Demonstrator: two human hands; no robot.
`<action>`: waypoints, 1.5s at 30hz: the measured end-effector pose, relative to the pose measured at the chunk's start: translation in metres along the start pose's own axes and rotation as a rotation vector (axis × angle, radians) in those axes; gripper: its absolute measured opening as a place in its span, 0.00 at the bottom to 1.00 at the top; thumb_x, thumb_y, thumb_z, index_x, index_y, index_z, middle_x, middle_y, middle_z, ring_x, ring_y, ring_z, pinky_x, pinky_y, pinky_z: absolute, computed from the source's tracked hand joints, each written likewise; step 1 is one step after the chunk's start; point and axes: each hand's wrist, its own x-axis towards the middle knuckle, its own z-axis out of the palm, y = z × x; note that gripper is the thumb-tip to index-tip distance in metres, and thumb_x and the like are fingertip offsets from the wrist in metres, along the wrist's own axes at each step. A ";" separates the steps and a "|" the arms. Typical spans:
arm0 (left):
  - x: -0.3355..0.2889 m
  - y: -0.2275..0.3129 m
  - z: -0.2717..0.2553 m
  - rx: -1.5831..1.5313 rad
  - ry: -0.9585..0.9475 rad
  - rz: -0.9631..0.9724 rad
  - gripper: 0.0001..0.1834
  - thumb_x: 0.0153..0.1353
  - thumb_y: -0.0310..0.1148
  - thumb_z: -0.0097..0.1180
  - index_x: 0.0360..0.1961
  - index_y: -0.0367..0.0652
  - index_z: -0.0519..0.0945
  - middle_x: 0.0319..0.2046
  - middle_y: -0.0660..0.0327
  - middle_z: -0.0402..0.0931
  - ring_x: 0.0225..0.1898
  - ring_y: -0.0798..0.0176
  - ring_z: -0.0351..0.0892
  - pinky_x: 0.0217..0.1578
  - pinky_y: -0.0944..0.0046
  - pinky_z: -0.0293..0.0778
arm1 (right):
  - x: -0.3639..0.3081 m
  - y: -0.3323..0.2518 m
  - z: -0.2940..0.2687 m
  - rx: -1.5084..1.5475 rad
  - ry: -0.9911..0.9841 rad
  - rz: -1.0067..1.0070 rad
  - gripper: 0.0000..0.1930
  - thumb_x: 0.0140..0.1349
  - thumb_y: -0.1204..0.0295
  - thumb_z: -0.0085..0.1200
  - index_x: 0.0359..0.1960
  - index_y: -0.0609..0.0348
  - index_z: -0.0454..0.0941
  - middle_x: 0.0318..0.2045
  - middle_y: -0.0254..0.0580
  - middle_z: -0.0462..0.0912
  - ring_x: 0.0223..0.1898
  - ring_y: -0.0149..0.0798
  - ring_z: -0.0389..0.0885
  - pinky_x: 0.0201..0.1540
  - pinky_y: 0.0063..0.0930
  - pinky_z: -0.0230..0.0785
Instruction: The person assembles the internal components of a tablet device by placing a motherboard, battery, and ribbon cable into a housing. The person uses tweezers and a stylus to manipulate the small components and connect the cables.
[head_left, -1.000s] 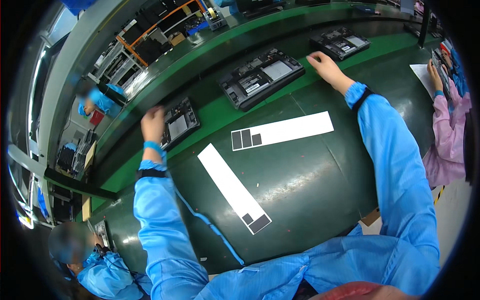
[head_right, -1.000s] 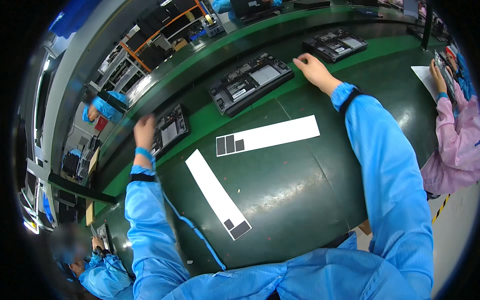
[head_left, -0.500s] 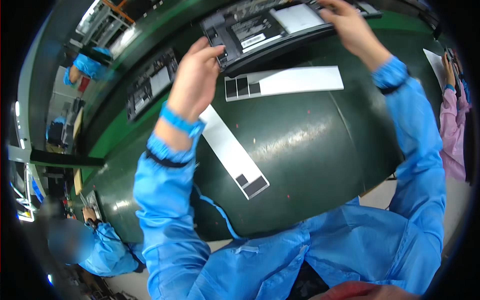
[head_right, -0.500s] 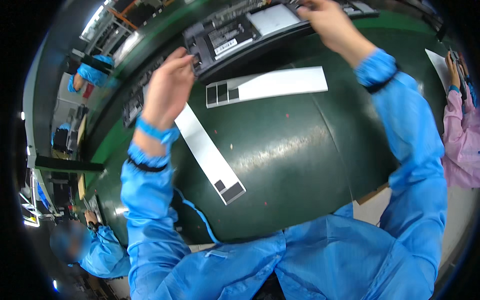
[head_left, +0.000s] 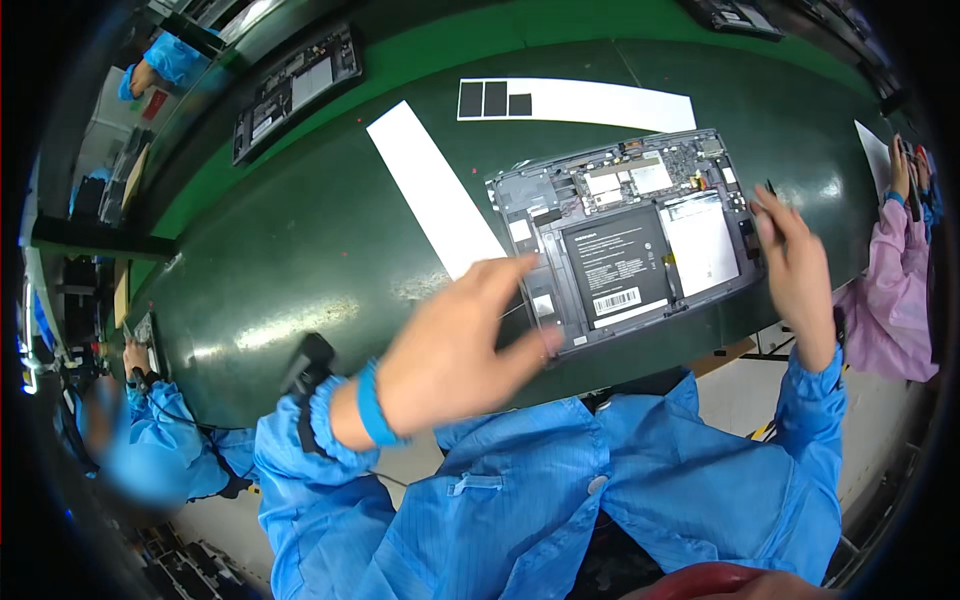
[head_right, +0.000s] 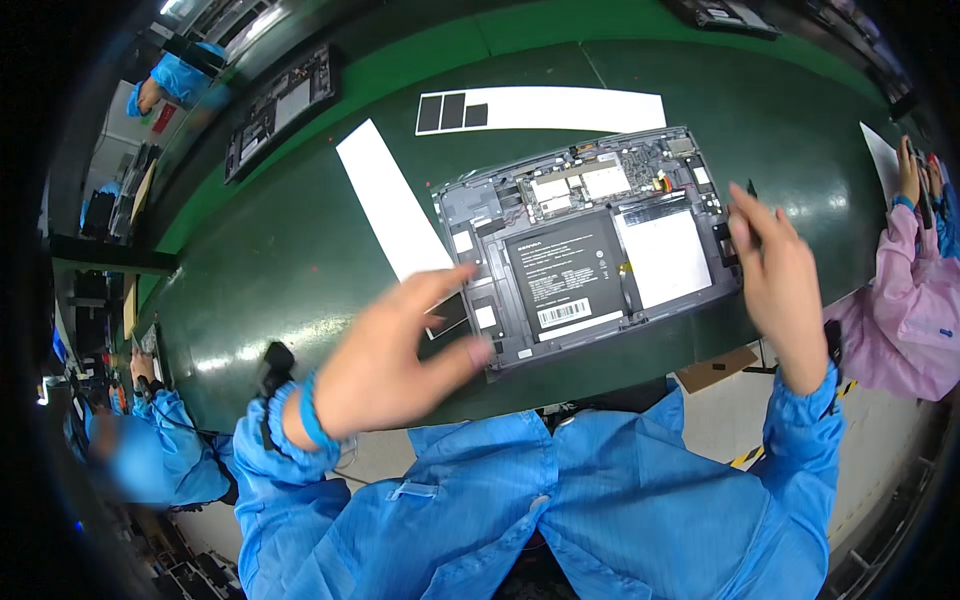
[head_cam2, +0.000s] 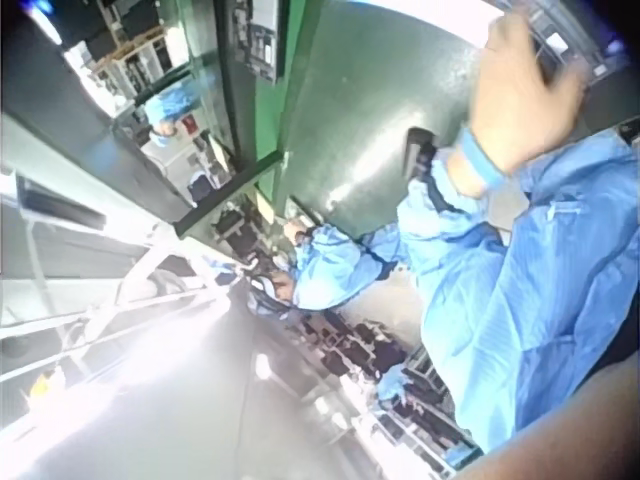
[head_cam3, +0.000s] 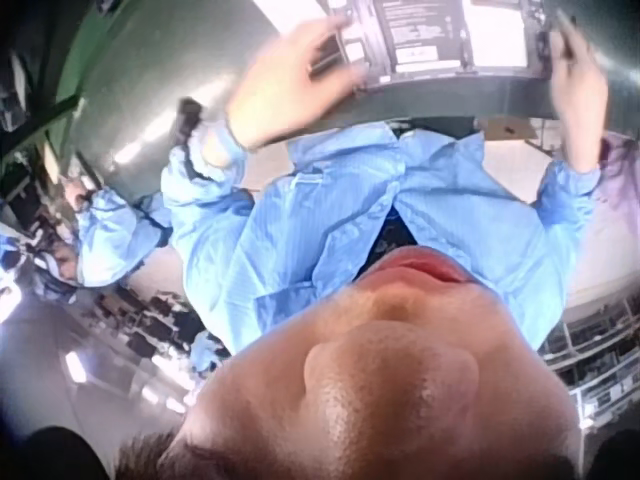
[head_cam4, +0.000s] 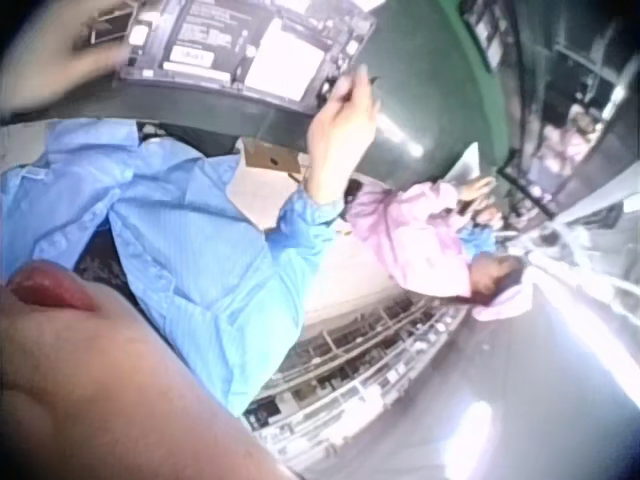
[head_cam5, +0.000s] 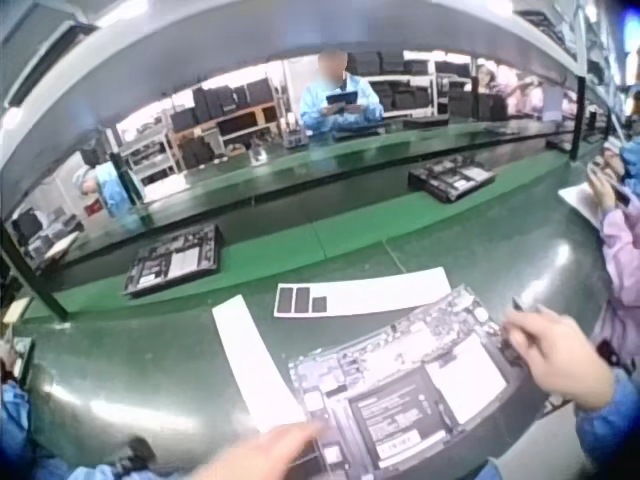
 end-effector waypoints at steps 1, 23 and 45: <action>0.019 0.005 -0.017 0.342 -0.039 -0.045 0.24 0.60 0.34 0.59 0.56 0.38 0.74 0.53 0.47 0.74 0.54 0.53 0.75 0.50 0.59 0.73 | 0.008 -0.010 -0.010 0.098 0.038 0.063 0.18 0.71 0.67 0.45 0.55 0.67 0.73 0.43 0.54 0.83 0.48 0.46 0.83 0.52 0.31 0.70; 0.155 -0.071 -0.044 0.584 0.180 0.343 0.33 0.68 0.61 0.34 0.62 0.51 0.72 0.68 0.45 0.56 0.69 0.37 0.51 0.68 0.51 0.50 | 0.173 -0.091 0.116 0.586 0.017 -0.132 0.13 0.60 0.69 0.59 0.36 0.71 0.82 0.25 0.46 0.85 0.28 0.33 0.85 0.34 0.23 0.78; 0.138 0.007 -0.009 0.226 0.320 0.235 0.20 0.65 0.43 0.53 0.38 0.32 0.81 0.30 0.53 0.80 0.32 0.61 0.77 0.36 0.62 0.72 | 0.129 -0.010 0.016 1.015 -0.304 -0.132 0.15 0.61 0.68 0.59 0.44 0.63 0.73 0.30 0.43 0.82 0.30 0.31 0.85 0.33 0.20 0.80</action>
